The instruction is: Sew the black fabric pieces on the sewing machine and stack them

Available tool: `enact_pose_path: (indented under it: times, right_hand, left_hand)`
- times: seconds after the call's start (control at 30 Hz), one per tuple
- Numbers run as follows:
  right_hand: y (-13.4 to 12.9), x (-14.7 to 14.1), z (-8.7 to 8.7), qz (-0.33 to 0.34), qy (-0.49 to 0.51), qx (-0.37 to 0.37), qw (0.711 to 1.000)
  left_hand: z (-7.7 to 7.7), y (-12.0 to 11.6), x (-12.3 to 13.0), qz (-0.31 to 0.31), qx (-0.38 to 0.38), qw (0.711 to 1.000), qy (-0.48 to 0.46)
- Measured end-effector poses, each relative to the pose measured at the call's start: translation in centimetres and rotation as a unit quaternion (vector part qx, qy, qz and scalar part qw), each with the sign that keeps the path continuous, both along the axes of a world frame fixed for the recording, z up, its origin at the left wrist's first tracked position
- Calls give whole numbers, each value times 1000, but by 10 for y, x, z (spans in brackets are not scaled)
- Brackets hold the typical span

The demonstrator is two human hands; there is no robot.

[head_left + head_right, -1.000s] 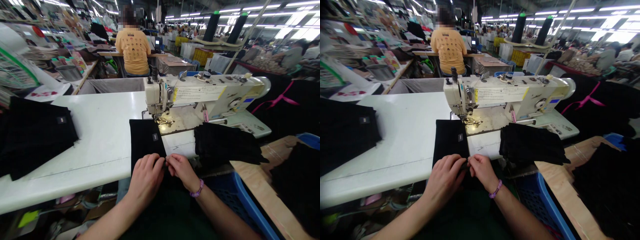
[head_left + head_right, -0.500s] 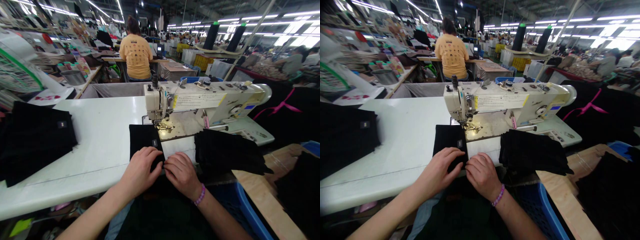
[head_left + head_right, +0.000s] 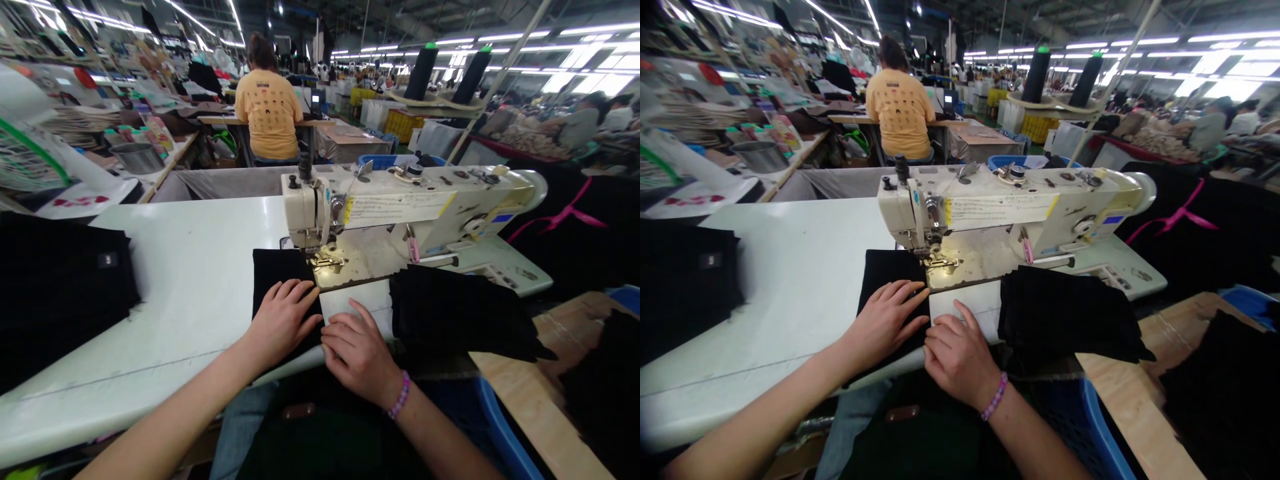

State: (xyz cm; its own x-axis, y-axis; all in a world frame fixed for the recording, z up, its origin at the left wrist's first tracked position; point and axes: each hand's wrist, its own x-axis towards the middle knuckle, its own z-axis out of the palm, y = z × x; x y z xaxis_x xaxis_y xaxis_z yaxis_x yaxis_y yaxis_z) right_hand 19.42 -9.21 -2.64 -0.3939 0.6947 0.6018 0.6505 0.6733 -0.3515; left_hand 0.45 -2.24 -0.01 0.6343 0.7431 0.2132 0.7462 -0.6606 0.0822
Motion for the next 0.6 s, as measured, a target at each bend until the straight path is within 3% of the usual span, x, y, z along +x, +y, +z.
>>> enact_pose_path:
  times: [0.3, 0.6]
  right_hand:
    - [34, -6, 1, -26, -11, 1, 1000]
    - [61, -10, 3, -47, -48, -22, 998]
  left_hand:
    - [-5, 29, -5, 6, 7, 1000, -13]
    - [-9, 19, -10, -28, 23, 999, -15]
